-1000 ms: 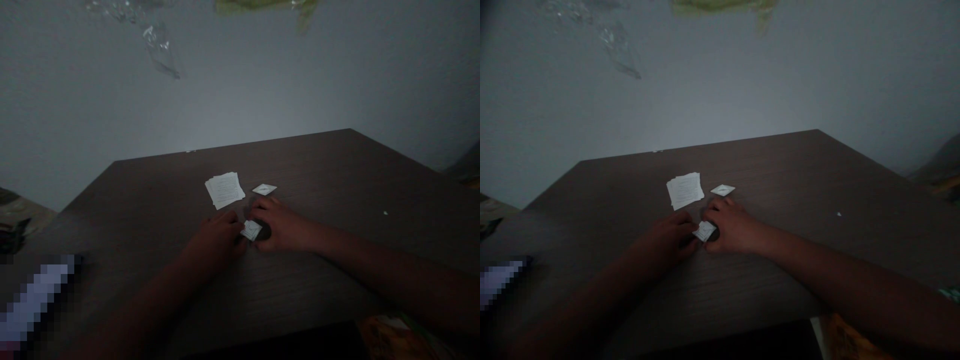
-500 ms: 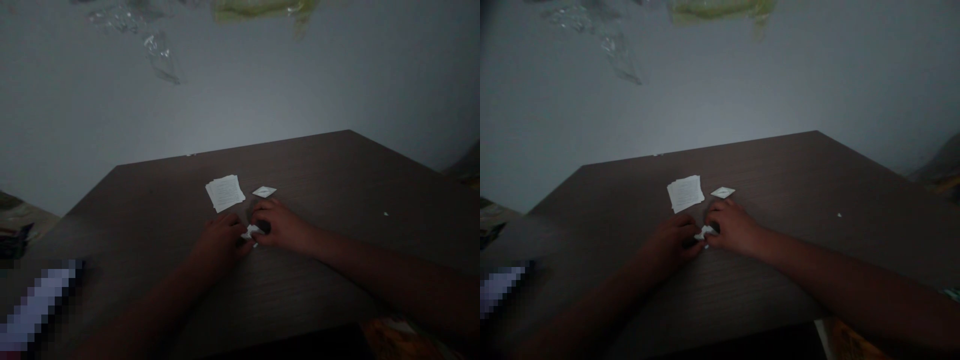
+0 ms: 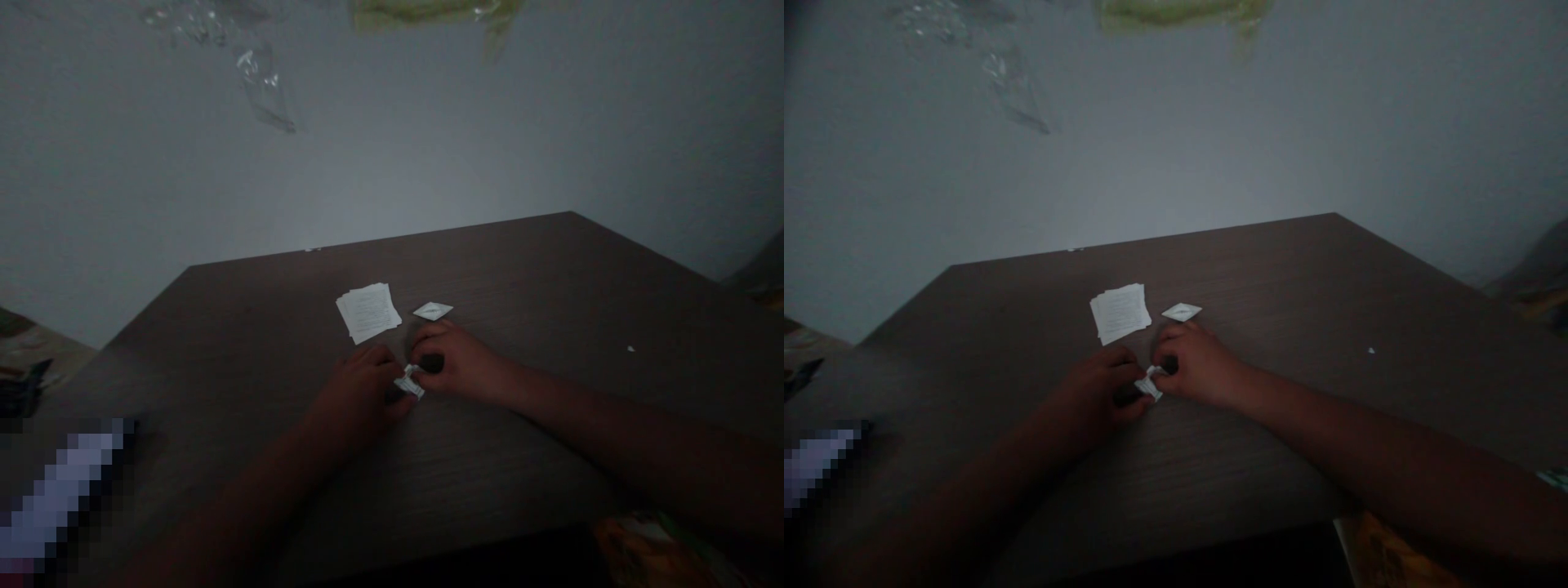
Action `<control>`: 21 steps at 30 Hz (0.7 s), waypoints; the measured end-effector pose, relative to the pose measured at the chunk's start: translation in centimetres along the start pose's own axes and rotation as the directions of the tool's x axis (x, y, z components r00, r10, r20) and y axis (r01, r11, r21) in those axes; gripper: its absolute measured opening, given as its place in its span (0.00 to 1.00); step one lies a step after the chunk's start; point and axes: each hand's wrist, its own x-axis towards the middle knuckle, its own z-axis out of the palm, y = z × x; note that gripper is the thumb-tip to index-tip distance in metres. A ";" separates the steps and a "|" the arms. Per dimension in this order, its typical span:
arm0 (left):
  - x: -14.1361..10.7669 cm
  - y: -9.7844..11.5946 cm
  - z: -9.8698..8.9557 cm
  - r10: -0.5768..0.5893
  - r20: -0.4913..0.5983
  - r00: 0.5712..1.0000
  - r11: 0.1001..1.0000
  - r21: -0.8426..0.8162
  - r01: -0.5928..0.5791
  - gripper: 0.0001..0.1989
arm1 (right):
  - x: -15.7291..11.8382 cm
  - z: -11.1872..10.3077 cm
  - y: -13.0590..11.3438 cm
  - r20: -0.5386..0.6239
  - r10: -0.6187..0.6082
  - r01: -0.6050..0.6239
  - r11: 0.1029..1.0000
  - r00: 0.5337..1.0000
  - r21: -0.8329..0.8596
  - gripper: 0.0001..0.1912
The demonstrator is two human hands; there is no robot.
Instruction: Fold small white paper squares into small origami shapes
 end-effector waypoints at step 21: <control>-0.2 1.8 -1.8 -0.039 0.112 0.993 0.997 0.070 0.031 0.10 | -0.4 -0.6 -1.3 0.118 0.024 0.000 0.980 0.993 -0.198 0.15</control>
